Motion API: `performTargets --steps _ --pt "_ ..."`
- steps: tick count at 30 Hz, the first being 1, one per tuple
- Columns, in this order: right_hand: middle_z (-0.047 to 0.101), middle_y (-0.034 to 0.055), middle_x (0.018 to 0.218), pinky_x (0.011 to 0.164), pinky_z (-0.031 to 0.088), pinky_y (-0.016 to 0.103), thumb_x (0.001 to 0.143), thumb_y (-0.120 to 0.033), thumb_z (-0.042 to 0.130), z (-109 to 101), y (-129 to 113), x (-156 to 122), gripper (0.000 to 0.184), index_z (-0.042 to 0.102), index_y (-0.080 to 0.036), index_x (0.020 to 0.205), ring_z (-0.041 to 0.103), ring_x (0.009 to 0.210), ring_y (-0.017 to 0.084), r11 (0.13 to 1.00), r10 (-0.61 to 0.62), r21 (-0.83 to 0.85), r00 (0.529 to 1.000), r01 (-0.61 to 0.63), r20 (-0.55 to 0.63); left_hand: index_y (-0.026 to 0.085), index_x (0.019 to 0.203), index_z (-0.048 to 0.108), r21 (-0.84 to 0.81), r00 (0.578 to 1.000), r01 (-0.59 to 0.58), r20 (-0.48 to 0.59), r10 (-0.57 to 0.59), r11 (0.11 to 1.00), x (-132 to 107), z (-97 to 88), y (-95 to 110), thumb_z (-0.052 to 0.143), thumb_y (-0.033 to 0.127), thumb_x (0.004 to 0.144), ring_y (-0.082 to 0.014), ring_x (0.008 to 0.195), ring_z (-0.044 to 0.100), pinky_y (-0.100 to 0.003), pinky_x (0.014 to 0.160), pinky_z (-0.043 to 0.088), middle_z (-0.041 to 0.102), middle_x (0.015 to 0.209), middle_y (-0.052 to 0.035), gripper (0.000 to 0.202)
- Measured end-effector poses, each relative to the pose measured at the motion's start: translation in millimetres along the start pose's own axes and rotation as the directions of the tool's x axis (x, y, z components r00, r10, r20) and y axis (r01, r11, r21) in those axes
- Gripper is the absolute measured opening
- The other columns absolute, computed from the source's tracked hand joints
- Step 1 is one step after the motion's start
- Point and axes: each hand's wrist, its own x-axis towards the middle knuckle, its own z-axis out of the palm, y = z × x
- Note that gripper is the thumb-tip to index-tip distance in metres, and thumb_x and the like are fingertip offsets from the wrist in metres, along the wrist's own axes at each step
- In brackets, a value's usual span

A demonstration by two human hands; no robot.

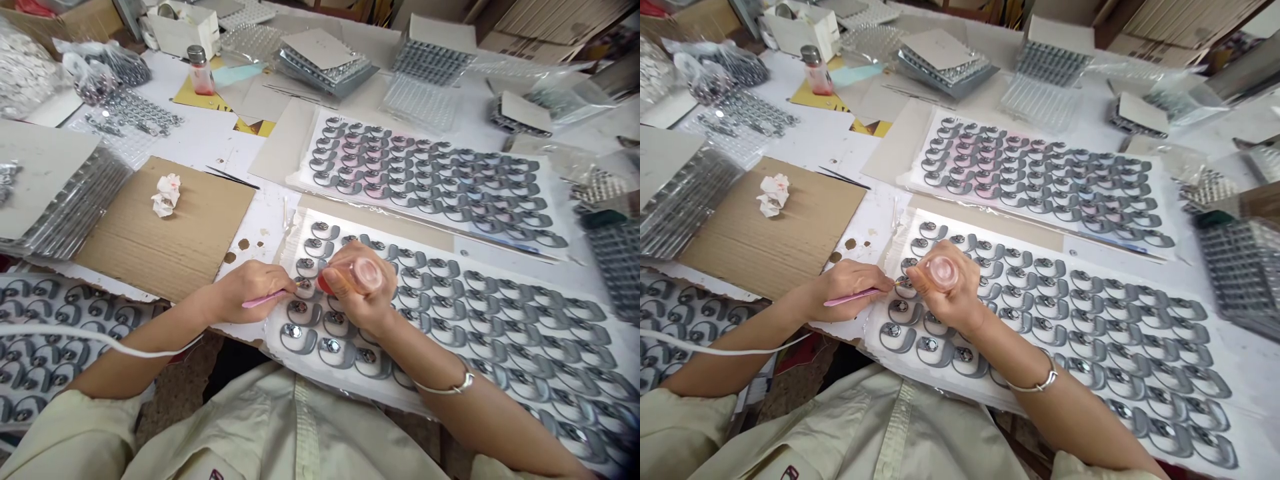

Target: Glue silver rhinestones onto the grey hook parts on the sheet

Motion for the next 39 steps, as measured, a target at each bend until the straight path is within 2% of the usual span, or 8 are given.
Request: performTargets --steps 5,25,33,36,39 --pt "0.06 0.0007 0.066 0.054 0.046 0.029 0.08 -0.013 0.067 2 -3 2 0.01 0.06 -0.019 0.076 0.056 0.059 0.013 0.999 -0.007 0.033 1.0 0.007 -0.002 0.012 0.097 0.061 -0.013 1.0 0.02 0.008 -0.02 1.0 -1 -0.5 0 0.051 0.007 0.09 -0.0171 0.083 0.07 -0.025 0.075 0.056 0.071 0.089 -0.0083 0.013" --pt "0.061 0.0013 0.066 0.055 0.047 0.03 0.082 -0.017 0.065 6 -4 3 0.009 0.06 -0.02 0.076 0.057 0.061 0.014 1.0 -0.003 -0.006 1.0 0.003 -0.004 0.012 0.095 0.062 -0.012 0.998 0.064 0.016 -0.063 0.998 0 -2.4 2 0.05 0.012 0.093 -0.017 0.085 0.071 -0.025 0.078 0.056 0.073 0.09 -0.0077 0.012" --pt "0.063 0.0018 0.066 0.053 0.047 0.03 0.082 -0.018 0.066 8 -2 1 0.008 0.062 -0.02 0.075 0.058 0.06 0.015 1.0 0.005 0.017 1.0 -0.005 -0.01 0.012 0.096 0.063 -0.015 0.999 0.048 -0.002 -0.048 0.999 0 -1.1 1 0.051 0.012 0.093 -0.0172 0.085 0.071 -0.025 0.077 0.056 0.073 0.089 -0.0084 0.012" --pt "0.063 0.0015 0.066 0.053 0.048 0.03 0.082 -0.022 0.068 7 -2 1 0.013 0.061 -0.02 0.071 0.059 0.06 0.014 0.995 0.064 0.083 0.998 -0.061 -0.028 0.012 0.096 0.062 -0.022 0.999 0.037 -0.027 -0.038 0.999 -1 -0.1 0 0.052 0.011 0.092 -0.0171 0.085 0.071 -0.025 0.078 0.056 0.073 0.09 -0.0083 0.011" --pt "0.059 0.0 0.062 0.043 0.045 0.027 0.087 -0.033 0.064 -3 0 13 0.02 0.058 -0.022 0.071 0.058 0.054 0.012 0.949 0.245 0.225 0.967 -0.222 -0.078 0.012 0.096 0.063 -0.04 0.998 0.02 -0.058 -0.022 0.999 -2 0.9 -1 0.055 0.012 0.091 -0.0163 0.083 0.071 -0.024 0.076 0.056 0.073 0.089 -0.0078 0.01"
